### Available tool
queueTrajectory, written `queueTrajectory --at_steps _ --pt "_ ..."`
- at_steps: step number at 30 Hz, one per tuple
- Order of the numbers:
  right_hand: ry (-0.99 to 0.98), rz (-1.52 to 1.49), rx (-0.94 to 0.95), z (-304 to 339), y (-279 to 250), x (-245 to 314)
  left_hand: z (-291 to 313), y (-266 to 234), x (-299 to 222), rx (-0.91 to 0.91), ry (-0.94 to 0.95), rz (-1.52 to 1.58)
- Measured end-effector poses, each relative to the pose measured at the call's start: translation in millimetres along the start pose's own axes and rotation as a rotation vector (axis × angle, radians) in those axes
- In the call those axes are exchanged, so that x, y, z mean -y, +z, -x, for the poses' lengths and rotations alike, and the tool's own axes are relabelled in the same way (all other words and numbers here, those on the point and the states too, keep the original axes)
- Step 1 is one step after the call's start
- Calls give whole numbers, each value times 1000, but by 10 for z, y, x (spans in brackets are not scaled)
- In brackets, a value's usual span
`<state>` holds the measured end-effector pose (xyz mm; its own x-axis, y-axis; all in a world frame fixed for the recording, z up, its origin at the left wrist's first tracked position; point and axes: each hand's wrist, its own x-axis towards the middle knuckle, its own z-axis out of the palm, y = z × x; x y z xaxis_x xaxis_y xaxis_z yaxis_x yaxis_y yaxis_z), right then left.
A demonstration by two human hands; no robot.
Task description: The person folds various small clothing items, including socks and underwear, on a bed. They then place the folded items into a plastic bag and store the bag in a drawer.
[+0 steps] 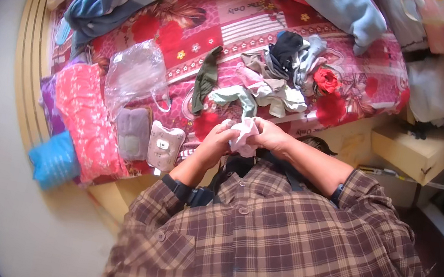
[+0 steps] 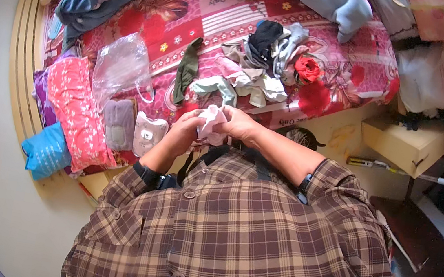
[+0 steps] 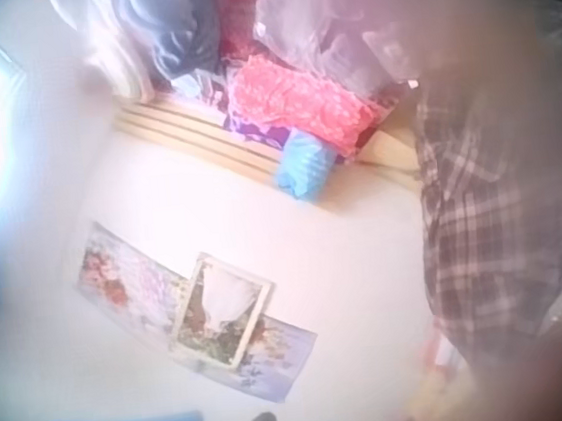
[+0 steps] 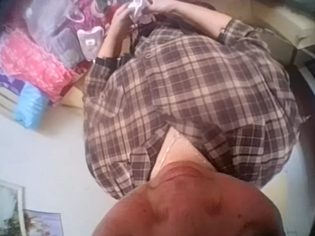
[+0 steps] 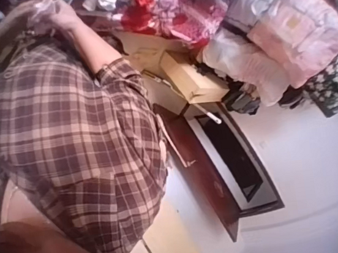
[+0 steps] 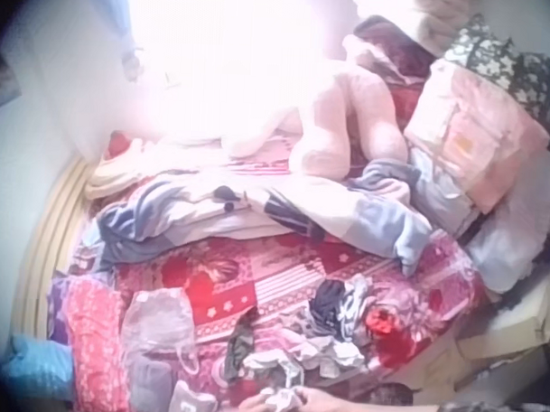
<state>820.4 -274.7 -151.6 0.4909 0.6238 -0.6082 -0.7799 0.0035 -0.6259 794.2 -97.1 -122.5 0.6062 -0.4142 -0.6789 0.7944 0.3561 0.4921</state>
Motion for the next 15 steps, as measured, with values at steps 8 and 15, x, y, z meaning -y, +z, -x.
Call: queueTrajectory --at_steps 8,15 --pt "-8 627 -543 -460 -187 -418 17 574 87 425 136 -922" --pt "30 447 -384 -264 -117 -317 -173 44 253 -268 183 -573"
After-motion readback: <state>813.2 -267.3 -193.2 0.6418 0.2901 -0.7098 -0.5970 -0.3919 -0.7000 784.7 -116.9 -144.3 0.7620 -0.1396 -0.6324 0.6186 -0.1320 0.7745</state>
